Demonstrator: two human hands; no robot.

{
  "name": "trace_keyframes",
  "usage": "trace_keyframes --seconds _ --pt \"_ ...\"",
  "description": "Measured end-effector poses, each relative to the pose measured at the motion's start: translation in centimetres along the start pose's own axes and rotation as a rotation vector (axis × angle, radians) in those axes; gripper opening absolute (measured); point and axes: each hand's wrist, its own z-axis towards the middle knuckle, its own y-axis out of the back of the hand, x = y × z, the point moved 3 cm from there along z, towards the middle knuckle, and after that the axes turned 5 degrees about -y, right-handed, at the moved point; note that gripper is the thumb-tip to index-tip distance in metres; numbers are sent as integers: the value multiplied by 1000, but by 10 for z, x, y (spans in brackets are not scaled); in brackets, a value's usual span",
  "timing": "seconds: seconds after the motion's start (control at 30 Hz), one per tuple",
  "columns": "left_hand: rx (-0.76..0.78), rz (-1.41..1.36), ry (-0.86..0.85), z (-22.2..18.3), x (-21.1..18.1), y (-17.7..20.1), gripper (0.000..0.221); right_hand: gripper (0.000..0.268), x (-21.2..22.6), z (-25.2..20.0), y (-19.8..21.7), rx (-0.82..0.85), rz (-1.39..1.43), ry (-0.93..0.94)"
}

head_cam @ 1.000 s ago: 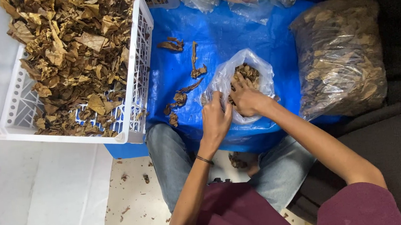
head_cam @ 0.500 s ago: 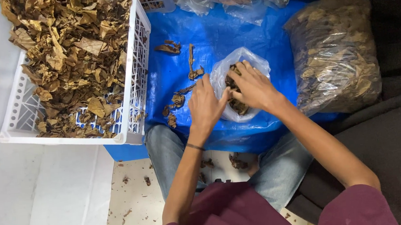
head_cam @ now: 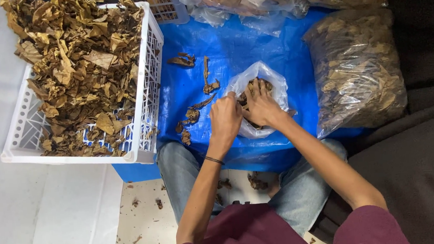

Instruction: Sorting and transferring dried leaves from a plastic crate into a clear plastic bag.

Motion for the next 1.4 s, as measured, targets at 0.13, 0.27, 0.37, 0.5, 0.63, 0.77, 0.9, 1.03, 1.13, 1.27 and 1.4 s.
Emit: trace_keyframes --seconds 0.13,0.27,0.37,0.5,0.63,0.77,0.9,1.03,1.13,1.27,1.4 --pt "6 -29 0 2 4 -12 30 80 -15 16 -34 -50 -52 100" --pt "15 -21 3 -2 4 -16 31 81 -21 20 -48 -102 -83 137" --pt "12 5 7 -2 5 -12 31 82 -18 16 -39 -94 -80 128" --pt "-1 27 -7 -9 -7 11 34 83 -8 1 -8 -4 -58 55" --pt "-10 -9 -21 -17 -5 32 48 85 -10 -1 13 -1 -50 53" --pt "-75 -99 -36 -25 -1 62 58 88 14 -38 69 16 -8 46" --pt "-200 -158 -50 -41 1 113 48 49 34 -58 109 -127 -22 143" --pt "-331 -117 -71 -51 25 149 36 30 77 -45 124 -296 -9 250" --pt "-422 -112 -59 -62 48 175 31 23 124 -28 121 -387 83 378" --pt "-498 7 1 -73 89 207 27 15 193 1 110 -397 238 596" --pt "-513 70 96 -82 137 237 25 13 249 40 90 -404 362 745"
